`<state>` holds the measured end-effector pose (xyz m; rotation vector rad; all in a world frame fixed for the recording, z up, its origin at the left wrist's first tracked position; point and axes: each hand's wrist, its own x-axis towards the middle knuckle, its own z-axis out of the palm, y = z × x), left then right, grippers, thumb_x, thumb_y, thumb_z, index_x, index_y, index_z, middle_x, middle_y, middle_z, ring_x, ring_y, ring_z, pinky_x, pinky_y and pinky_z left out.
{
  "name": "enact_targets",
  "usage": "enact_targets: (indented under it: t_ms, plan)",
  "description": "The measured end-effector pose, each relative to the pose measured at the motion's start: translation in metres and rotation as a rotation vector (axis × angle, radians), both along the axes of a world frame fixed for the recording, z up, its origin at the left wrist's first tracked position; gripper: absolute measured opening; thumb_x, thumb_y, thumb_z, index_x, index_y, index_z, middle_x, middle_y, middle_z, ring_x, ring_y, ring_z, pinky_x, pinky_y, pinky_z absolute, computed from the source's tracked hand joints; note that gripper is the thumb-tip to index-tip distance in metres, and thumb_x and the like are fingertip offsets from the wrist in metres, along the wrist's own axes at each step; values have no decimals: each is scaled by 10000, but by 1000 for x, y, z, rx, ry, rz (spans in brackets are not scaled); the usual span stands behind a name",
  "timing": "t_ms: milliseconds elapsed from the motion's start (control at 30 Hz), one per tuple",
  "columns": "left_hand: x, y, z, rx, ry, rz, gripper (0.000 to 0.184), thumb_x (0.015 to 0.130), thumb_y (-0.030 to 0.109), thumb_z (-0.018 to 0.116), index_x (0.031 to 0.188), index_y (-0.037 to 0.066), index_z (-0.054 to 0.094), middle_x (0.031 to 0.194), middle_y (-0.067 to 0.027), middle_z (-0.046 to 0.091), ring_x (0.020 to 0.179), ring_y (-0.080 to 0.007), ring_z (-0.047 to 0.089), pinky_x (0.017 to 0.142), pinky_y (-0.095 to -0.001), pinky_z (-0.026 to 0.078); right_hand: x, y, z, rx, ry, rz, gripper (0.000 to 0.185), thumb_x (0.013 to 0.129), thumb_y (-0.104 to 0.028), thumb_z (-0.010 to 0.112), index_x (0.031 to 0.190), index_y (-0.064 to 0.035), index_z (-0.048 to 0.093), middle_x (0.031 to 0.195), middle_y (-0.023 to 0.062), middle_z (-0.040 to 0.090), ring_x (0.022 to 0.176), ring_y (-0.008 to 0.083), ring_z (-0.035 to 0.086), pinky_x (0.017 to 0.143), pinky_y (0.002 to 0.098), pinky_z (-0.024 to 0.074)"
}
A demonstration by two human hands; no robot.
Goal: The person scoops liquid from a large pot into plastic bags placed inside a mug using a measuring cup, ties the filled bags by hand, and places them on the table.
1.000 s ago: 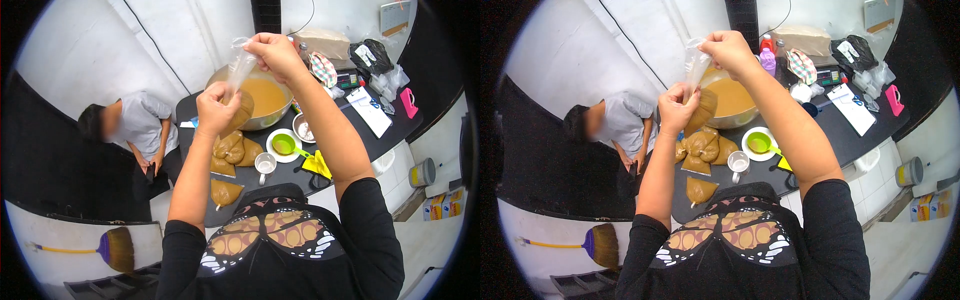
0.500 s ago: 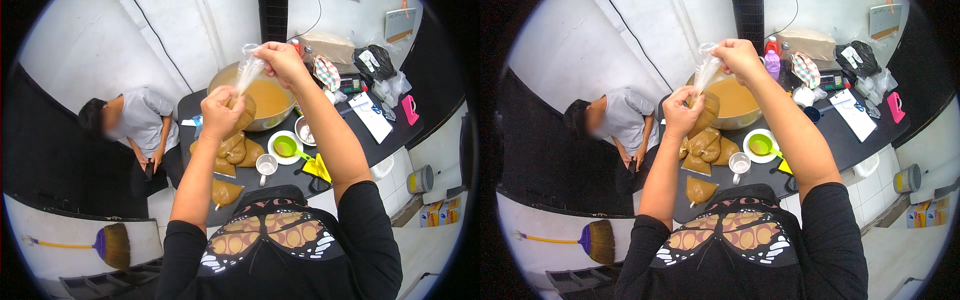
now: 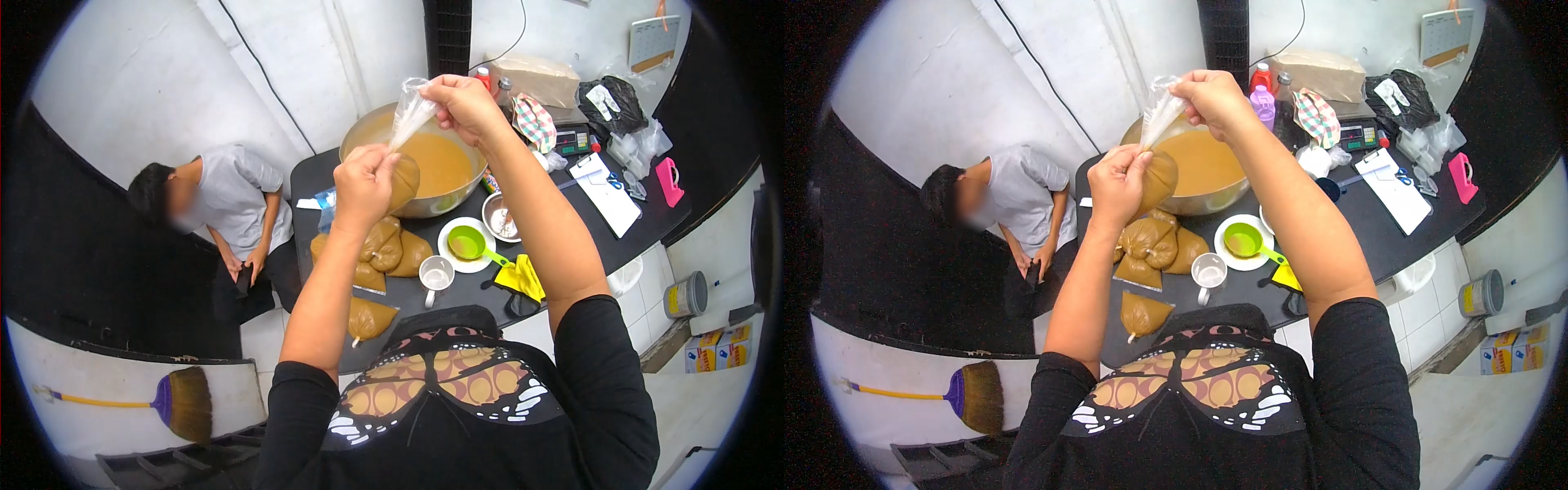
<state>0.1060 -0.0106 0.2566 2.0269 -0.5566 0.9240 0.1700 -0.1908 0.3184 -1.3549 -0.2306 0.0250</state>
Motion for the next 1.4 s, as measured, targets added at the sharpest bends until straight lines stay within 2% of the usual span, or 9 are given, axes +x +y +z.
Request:
enact_targets:
  t_ms: [167,267,300,500,600,1000,1200,1300,1400]
  plan:
    - [16,1,-11,-233,425,-75,152,852,94,570,849,-24,666,780,-34,655,700,-78,570,654,-230,462,13,-11,5,-239,35,110,115,777,-121,641,870,-58,616,739,49,560,594,114,536,537,254,471]
    - [29,4,-17,-299,563,-134,184,878,107,539,853,-27,661,782,-24,651,691,-70,557,648,-223,453,8,-17,14,-878,-678,-176,339,755,-109,627,1090,-107,577,1036,140,546,890,216,579,779,328,486]
    - [34,5,-18,-322,599,-157,190,883,109,530,856,-29,659,782,-26,651,686,-73,557,646,-222,451,19,-18,9,-935,-951,-124,539,712,-136,647,1229,-166,496,1252,144,438,1128,272,478,965,468,370]
    - [57,4,-11,-278,708,-183,198,891,108,519,830,-29,648,783,-20,634,685,-68,533,650,-214,440,12,31,-14,-1476,-1491,-194,403,758,-188,594,1157,-156,540,1117,52,551,1131,235,477,998,630,199]
    - [74,9,-23,-321,701,-227,205,894,111,516,802,-20,643,777,-16,627,692,-67,525,666,-213,436,28,33,-5,-1945,-1177,208,189,806,-220,530,965,-158,611,935,4,629,1035,211,540,989,597,237]
    - [100,26,-45,-367,763,-508,225,891,212,546,910,-4,608,839,-15,606,792,-67,536,732,-229,432,104,20,-36,-1164,-585,677,222,852,-254,486,802,-98,636,813,113,634,803,269,595,728,372,444]
    - [105,24,-45,-118,689,-126,154,747,146,709,797,3,678,873,-42,639,793,-84,560,684,-241,448,111,12,-51,-998,-368,670,223,847,-255,498,793,-88,635,659,66,544,626,175,511,610,324,424]
    - [117,22,-46,141,242,20,153,692,135,736,768,11,688,879,-71,646,768,-141,591,646,-256,460,103,4,-63,-893,-307,580,231,863,-269,500,807,-89,634,635,24,502,580,128,457,555,283,399]
    - [122,16,-15,359,393,122,173,664,125,750,784,15,691,898,-101,641,772,-192,603,650,-263,467,97,3,-92,-623,-91,486,250,888,-287,493,824,-93,637,655,8,524,570,114,448,544,266,393]
